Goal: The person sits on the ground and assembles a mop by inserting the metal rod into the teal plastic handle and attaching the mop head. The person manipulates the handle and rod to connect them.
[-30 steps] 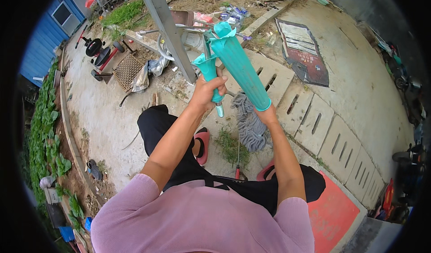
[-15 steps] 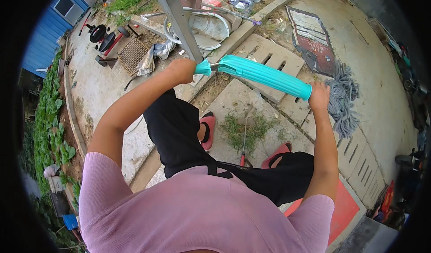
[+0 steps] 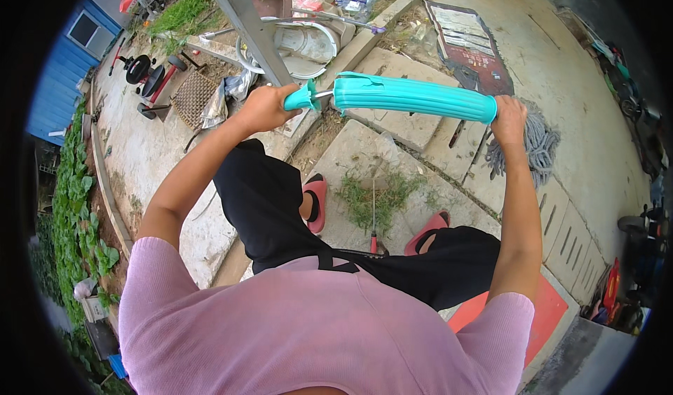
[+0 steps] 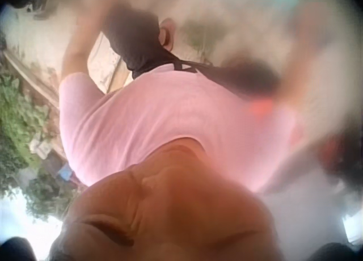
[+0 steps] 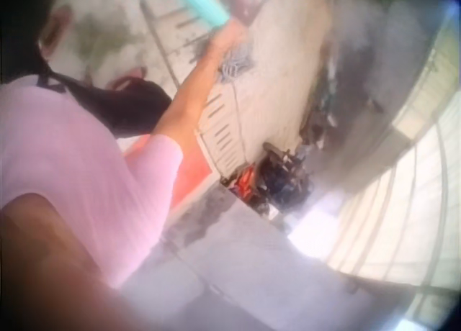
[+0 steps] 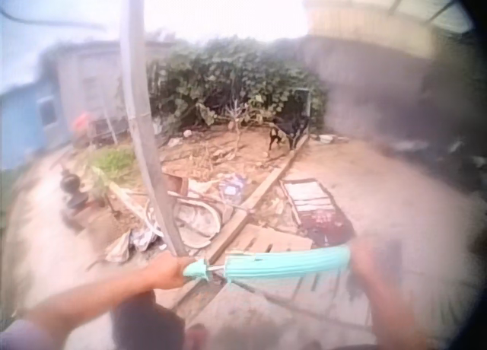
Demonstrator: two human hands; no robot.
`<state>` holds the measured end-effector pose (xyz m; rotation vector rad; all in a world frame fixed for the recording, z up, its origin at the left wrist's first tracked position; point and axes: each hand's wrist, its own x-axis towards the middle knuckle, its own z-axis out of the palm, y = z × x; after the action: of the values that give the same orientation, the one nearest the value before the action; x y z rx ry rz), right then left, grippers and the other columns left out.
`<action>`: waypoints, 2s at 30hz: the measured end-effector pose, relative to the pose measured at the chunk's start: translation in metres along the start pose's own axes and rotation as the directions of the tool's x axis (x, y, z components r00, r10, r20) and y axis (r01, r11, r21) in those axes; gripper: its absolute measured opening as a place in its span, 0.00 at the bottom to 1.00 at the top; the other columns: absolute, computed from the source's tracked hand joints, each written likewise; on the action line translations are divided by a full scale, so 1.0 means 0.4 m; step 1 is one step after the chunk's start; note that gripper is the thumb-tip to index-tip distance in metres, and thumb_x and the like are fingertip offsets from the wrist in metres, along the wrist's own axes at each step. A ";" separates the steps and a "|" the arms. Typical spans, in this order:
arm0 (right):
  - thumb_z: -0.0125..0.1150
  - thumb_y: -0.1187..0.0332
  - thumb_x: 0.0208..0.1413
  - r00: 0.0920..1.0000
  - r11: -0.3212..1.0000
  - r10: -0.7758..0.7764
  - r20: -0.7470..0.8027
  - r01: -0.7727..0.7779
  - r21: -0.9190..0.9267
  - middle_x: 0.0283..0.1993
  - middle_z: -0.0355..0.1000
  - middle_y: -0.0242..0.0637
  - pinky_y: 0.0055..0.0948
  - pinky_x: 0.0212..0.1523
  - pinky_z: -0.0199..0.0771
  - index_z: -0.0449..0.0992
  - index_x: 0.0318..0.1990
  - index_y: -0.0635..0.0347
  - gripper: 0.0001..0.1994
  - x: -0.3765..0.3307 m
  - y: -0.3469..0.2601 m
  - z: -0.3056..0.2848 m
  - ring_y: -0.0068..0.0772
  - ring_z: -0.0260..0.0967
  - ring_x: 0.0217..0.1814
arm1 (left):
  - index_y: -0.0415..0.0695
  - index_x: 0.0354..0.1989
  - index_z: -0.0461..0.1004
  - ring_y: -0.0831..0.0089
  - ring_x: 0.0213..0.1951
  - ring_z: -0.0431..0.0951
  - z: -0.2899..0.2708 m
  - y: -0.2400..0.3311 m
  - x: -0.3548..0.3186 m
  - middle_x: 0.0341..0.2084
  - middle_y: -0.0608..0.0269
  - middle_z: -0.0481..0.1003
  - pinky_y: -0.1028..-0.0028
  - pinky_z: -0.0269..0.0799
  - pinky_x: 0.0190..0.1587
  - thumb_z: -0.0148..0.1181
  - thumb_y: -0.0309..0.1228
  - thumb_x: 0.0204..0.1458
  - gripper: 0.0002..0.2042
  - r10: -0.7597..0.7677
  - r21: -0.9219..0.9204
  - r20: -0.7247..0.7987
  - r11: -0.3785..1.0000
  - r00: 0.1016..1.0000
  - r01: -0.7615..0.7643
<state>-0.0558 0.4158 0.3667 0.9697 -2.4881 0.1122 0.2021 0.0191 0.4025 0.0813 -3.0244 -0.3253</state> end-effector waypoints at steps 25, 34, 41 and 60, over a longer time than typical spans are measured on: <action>0.63 0.67 0.36 0.954 0.758 0.194 0.230 -0.294 0.582 0.41 0.67 0.45 0.37 0.44 0.62 0.65 0.43 0.59 0.22 -0.155 -0.265 0.263 0.47 0.63 0.46 | 0.41 0.29 0.64 0.81 0.17 0.66 0.057 0.103 -0.014 0.19 0.70 0.65 0.80 0.63 0.19 0.61 0.25 0.42 0.10 -0.191 -0.906 0.008 0.414 0.982 0.088; 0.59 0.72 0.39 0.944 0.656 0.176 0.280 -0.324 0.681 0.41 0.67 0.50 0.39 0.44 0.63 0.64 0.47 0.60 0.23 -0.282 -0.351 0.280 0.51 0.62 0.47 | 0.42 0.32 0.67 0.80 0.19 0.67 0.141 0.138 -0.010 0.17 0.67 0.67 0.75 0.65 0.22 0.58 0.27 0.41 0.10 -0.227 -0.905 0.022 0.408 0.974 0.116; 0.57 0.78 0.35 1.000 0.996 0.010 0.014 -0.008 -0.088 0.42 0.65 0.34 0.40 0.45 0.58 0.65 0.46 0.51 0.25 -0.151 -0.081 0.065 0.40 0.59 0.49 | 0.46 0.34 0.68 0.56 0.32 0.74 0.045 -0.035 -0.106 0.24 0.54 0.73 0.63 0.68 0.33 0.55 0.28 0.37 0.12 -0.015 0.116 0.564 0.991 0.826 -0.062; 0.60 0.75 0.35 0.982 0.979 0.166 0.093 -0.176 0.106 0.40 0.67 0.36 0.40 0.41 0.61 0.64 0.44 0.55 0.23 -0.157 -0.261 0.136 0.42 0.61 0.45 | 0.48 0.27 0.65 0.59 0.20 0.73 -0.011 -0.109 0.016 0.15 0.59 0.70 0.63 0.66 0.21 0.52 0.26 0.38 0.07 -0.046 0.310 -0.424 0.931 0.904 0.193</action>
<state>0.0318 0.3637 0.2806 0.8179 -2.6653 0.2769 0.1980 -0.0248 0.3980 0.3231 -2.6210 0.2007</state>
